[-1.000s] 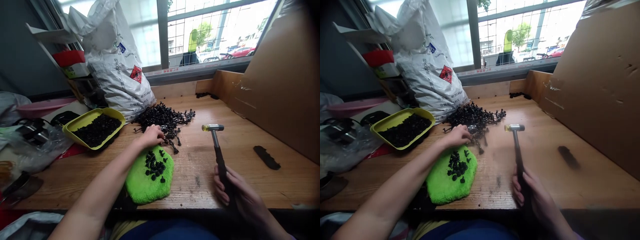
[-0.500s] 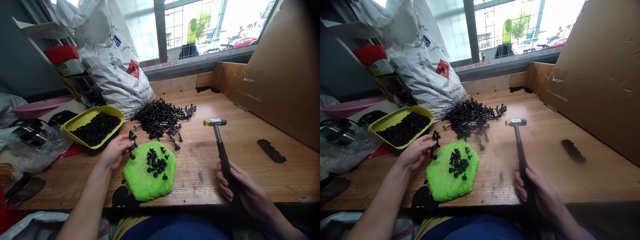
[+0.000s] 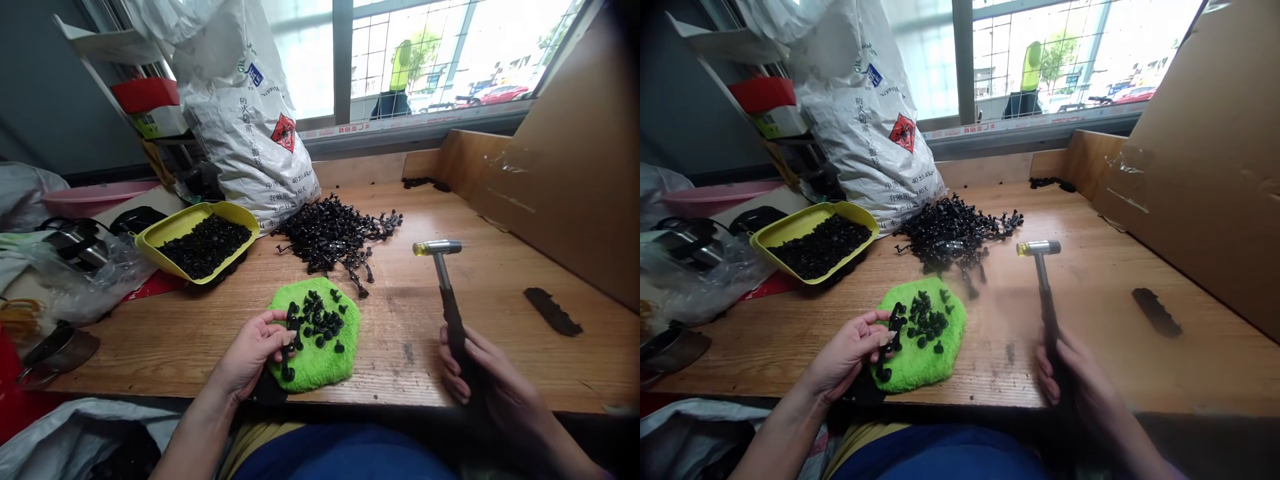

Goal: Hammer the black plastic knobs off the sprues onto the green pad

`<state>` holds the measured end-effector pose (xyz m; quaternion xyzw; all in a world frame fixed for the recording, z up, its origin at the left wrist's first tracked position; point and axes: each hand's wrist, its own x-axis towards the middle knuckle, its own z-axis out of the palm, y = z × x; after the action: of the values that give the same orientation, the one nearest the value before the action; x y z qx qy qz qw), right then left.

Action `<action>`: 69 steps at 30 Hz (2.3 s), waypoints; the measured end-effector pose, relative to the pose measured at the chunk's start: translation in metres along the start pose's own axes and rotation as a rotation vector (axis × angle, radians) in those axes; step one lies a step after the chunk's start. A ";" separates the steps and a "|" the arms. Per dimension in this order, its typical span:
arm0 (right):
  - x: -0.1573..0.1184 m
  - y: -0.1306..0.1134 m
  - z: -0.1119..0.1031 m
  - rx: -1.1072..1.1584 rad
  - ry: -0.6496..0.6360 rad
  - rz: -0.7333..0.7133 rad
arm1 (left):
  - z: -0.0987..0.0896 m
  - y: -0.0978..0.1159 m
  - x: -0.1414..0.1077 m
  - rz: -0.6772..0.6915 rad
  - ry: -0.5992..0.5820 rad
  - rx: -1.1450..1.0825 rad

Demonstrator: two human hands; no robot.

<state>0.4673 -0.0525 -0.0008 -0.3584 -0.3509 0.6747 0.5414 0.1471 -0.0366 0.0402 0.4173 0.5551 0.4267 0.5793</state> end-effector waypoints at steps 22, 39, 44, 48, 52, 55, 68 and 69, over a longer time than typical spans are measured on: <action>-0.001 -0.001 0.003 -0.039 0.016 0.029 | 0.000 -0.003 -0.001 -0.050 -0.055 -0.017; 0.003 0.006 -0.006 -0.139 -0.037 0.014 | 0.001 -0.002 -0.001 -0.072 -0.003 -0.059; 0.002 0.005 -0.003 -0.177 -0.047 0.004 | 0.002 -0.002 -0.002 -0.067 0.016 -0.087; 0.001 0.005 -0.002 -0.165 -0.039 0.000 | 0.002 -0.003 -0.001 -0.062 0.010 -0.076; 0.001 0.004 0.001 -0.186 -0.030 0.008 | 0.002 -0.002 -0.001 -0.072 0.014 -0.066; 0.001 0.002 0.001 -0.290 -0.056 -0.007 | 0.003 -0.002 0.000 -0.071 0.020 -0.059; 0.005 -0.015 0.038 -1.379 -0.434 -0.196 | 0.001 -0.005 0.002 -0.036 -0.018 -0.017; 0.006 -0.017 0.040 -1.425 -0.449 -0.190 | 0.001 -0.005 0.002 -0.034 -0.021 -0.020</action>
<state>0.4396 -0.0471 0.0328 -0.4440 -0.8340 0.2915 0.1499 0.1485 -0.0359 0.0353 0.4064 0.5516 0.4180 0.5965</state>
